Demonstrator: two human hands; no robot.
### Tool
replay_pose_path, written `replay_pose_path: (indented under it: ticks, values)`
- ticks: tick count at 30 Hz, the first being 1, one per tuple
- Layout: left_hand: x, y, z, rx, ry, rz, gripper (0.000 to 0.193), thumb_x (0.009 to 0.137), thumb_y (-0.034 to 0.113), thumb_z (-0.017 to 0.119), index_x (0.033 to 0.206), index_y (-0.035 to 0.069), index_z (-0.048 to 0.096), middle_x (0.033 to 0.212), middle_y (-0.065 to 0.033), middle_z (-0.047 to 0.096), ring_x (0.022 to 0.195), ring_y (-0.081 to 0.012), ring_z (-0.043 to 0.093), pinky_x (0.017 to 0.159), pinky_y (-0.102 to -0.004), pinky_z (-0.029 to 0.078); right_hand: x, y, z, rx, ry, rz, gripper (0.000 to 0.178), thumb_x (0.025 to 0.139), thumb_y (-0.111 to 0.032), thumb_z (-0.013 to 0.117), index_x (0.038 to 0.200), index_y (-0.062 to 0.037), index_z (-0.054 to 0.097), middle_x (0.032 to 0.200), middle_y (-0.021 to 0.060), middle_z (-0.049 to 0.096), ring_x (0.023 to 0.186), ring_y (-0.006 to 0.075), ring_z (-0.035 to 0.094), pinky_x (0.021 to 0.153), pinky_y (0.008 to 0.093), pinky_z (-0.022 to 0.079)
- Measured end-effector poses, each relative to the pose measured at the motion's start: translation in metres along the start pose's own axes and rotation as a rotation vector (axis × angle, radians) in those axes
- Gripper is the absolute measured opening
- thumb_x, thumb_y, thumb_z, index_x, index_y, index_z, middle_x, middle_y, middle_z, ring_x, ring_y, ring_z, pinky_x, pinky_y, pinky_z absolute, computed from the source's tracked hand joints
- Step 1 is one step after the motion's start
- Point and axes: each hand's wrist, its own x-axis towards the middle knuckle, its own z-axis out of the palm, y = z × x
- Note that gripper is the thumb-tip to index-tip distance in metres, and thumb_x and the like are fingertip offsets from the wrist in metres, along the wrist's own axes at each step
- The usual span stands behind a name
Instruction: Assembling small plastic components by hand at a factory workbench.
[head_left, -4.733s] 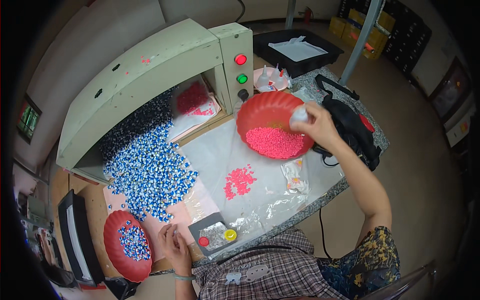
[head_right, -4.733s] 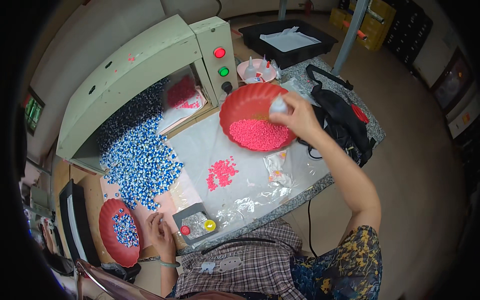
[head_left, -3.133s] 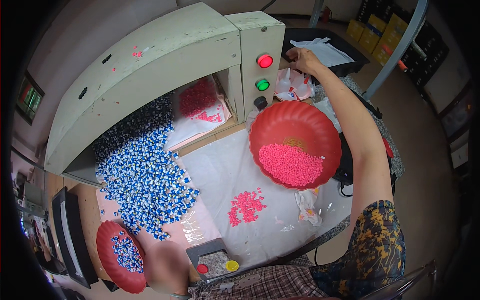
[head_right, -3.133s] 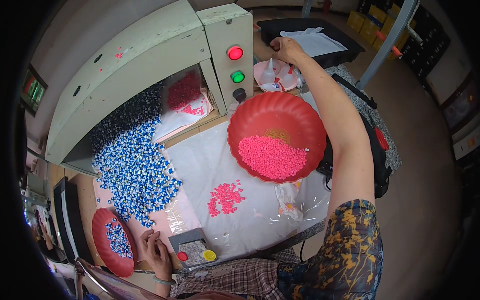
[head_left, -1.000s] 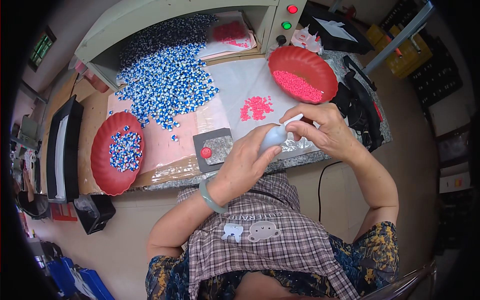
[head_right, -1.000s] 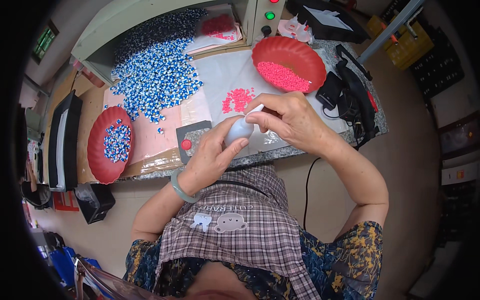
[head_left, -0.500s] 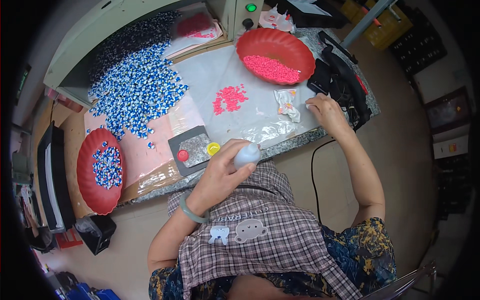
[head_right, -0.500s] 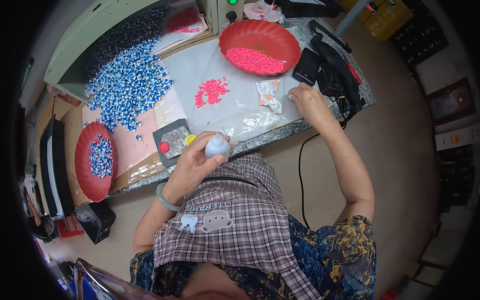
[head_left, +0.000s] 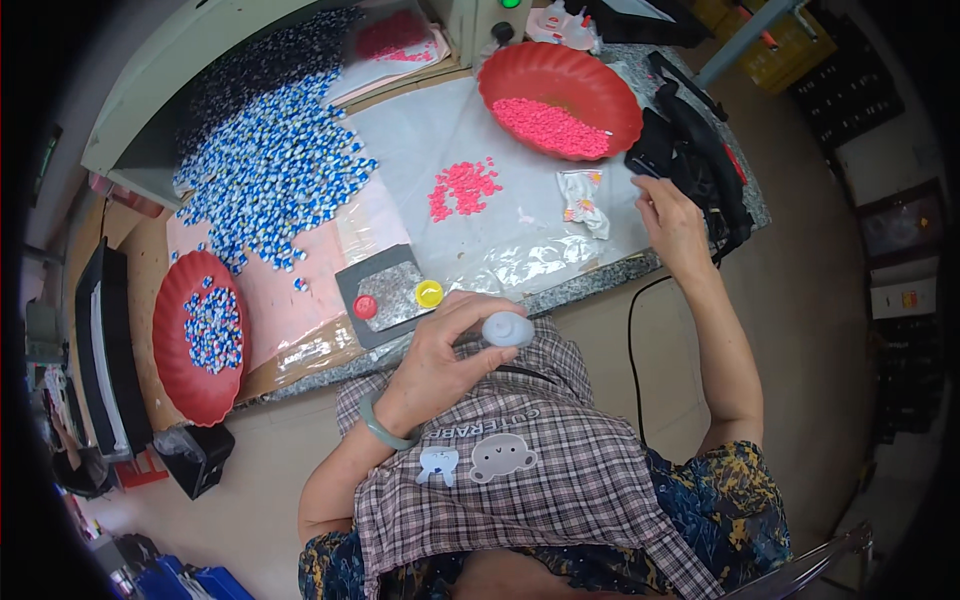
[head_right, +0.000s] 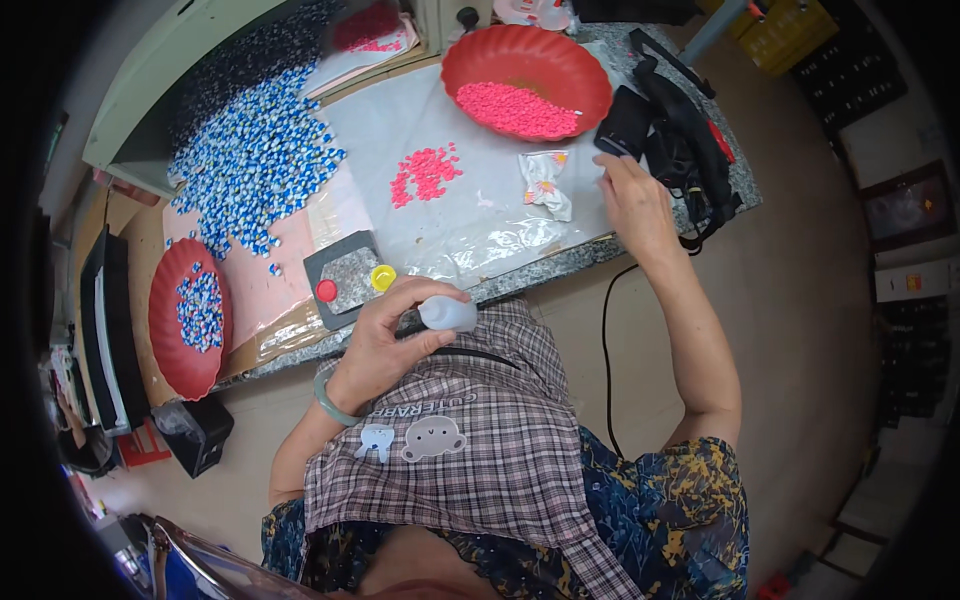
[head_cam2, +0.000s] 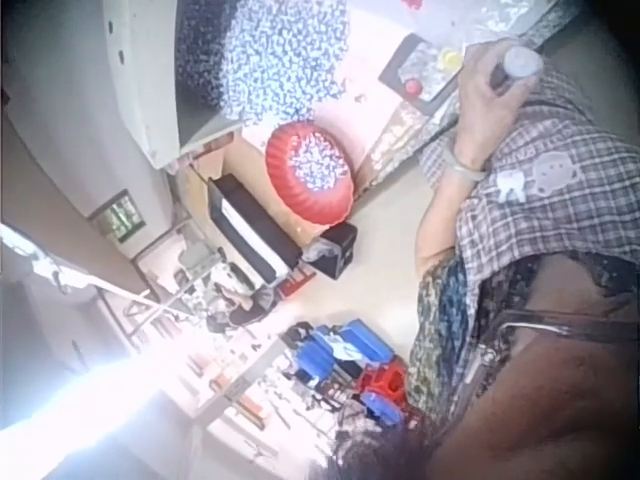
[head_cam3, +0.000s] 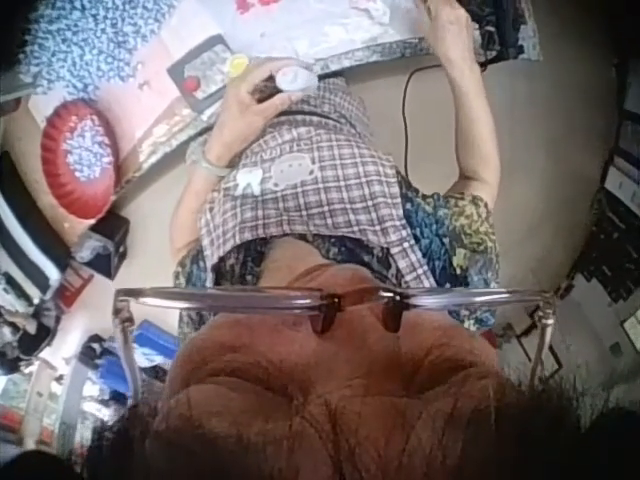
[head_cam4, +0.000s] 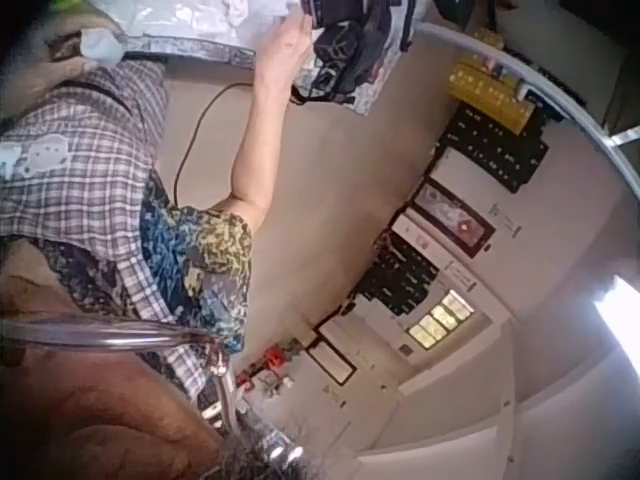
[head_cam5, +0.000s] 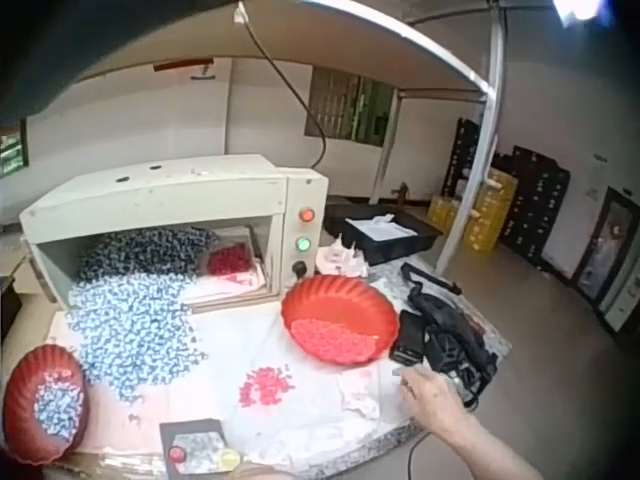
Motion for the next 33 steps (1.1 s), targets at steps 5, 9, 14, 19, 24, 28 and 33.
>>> replay_pose_path:
  ticks: [5, 9, 14, 19, 24, 28, 33]
  values:
    - [0.004, 0.005, 0.007, -0.258, 0.178, -0.046, 0.04, 0.084, -0.001, 0.078, 0.121, -0.001, 0.063, 0.123, -0.0102, 0.059, 0.117, -0.02, 0.06, 0.095, -0.032, 0.054, -0.033, -0.09, -0.006, 0.742, -0.437, 0.073, 0.051, 0.085, -0.003, 0.074, 0.133, -0.0024, 0.057, 0.114, 0.0087, 0.067, 0.105, 0.0181, 0.066, 0.087, 0.0324, 0.051]
    - [0.004, 0.007, 0.01, -0.242, 0.298, -0.043, 0.047, 0.083, -0.003, 0.078, 0.125, 0.0, 0.056, 0.118, -0.0107, 0.06, 0.107, -0.0173, 0.065, 0.085, -0.0278, 0.058, -0.058, -0.126, 0.025, 1.138, -0.525, 0.087, 0.066, 0.087, -0.008, 0.078, 0.144, -0.0015, 0.045, 0.132, 0.0094, 0.059, 0.122, 0.0199, 0.058, 0.105, 0.0373, 0.045]
    - [-0.001, 0.005, 0.004, -0.003, 0.388, 0.092, 0.043, 0.081, 0.003, 0.083, 0.117, 0.0, 0.06, 0.108, -0.0116, 0.066, 0.09, -0.0197, 0.07, 0.076, -0.0282, 0.059, -0.074, -0.14, 0.061, 1.4, -0.433, 0.295, 0.056, 0.088, -0.011, 0.079, 0.136, 0.0003, 0.052, 0.129, 0.0109, 0.061, 0.118, 0.02, 0.061, 0.101, 0.0362, 0.049]
    - [-0.015, 0.007, -0.011, 0.251, 0.447, 0.24, 0.044, 0.08, 0.009, 0.083, 0.12, 0.002, 0.064, 0.11, -0.0131, 0.066, 0.09, -0.0219, 0.068, 0.07, -0.0299, 0.058, -0.074, -0.138, 0.072, 1.677, -0.436, 0.498, 0.054, 0.091, -0.028, 0.075, 0.133, -0.0005, 0.055, 0.119, 0.0121, 0.066, 0.111, 0.0222, 0.065, 0.094, 0.0361, 0.053]
    - [-0.049, -0.016, -0.057, 0.556, 0.725, 0.289, 0.026, 0.085, -0.005, 0.07, 0.11, 0.002, 0.069, 0.11, -0.0118, 0.065, 0.092, -0.0229, 0.066, 0.07, -0.0307, 0.055, -0.054, -0.134, 0.065, 1.662, -0.39, 0.459, 0.056, 0.091, -0.044, 0.073, 0.123, -0.0007, 0.057, 0.103, 0.0097, 0.062, 0.081, 0.0211, 0.064, 0.067, 0.0319, 0.051]
    - [-0.078, -0.044, -0.103, 0.815, 0.928, 0.069, 0.024, 0.088, -0.004, 0.066, 0.111, 0.003, 0.069, 0.111, -0.0106, 0.064, 0.092, -0.0228, 0.066, 0.069, -0.0304, 0.054, -0.047, -0.126, 0.072, 1.632, -0.427, 0.51, 0.055, 0.092, -0.043, 0.073, 0.124, -0.0013, 0.057, 0.111, 0.0095, 0.061, 0.077, 0.0169, 0.06, 0.062, 0.0251, 0.047]
    - [-0.071, -0.071, -0.12, 0.802, 0.899, -0.103, 0.022, 0.089, -0.002, 0.064, 0.111, 0.002, 0.068, 0.111, -0.0112, 0.063, 0.096, -0.0253, 0.064, 0.075, -0.0349, 0.053, -0.031, -0.134, 0.082, 1.694, -0.388, 0.539, 0.056, 0.092, -0.035, 0.075, 0.132, -0.002, 0.053, 0.113, 0.0094, 0.061, 0.078, 0.0108, 0.056, 0.061, 0.0221, 0.045]
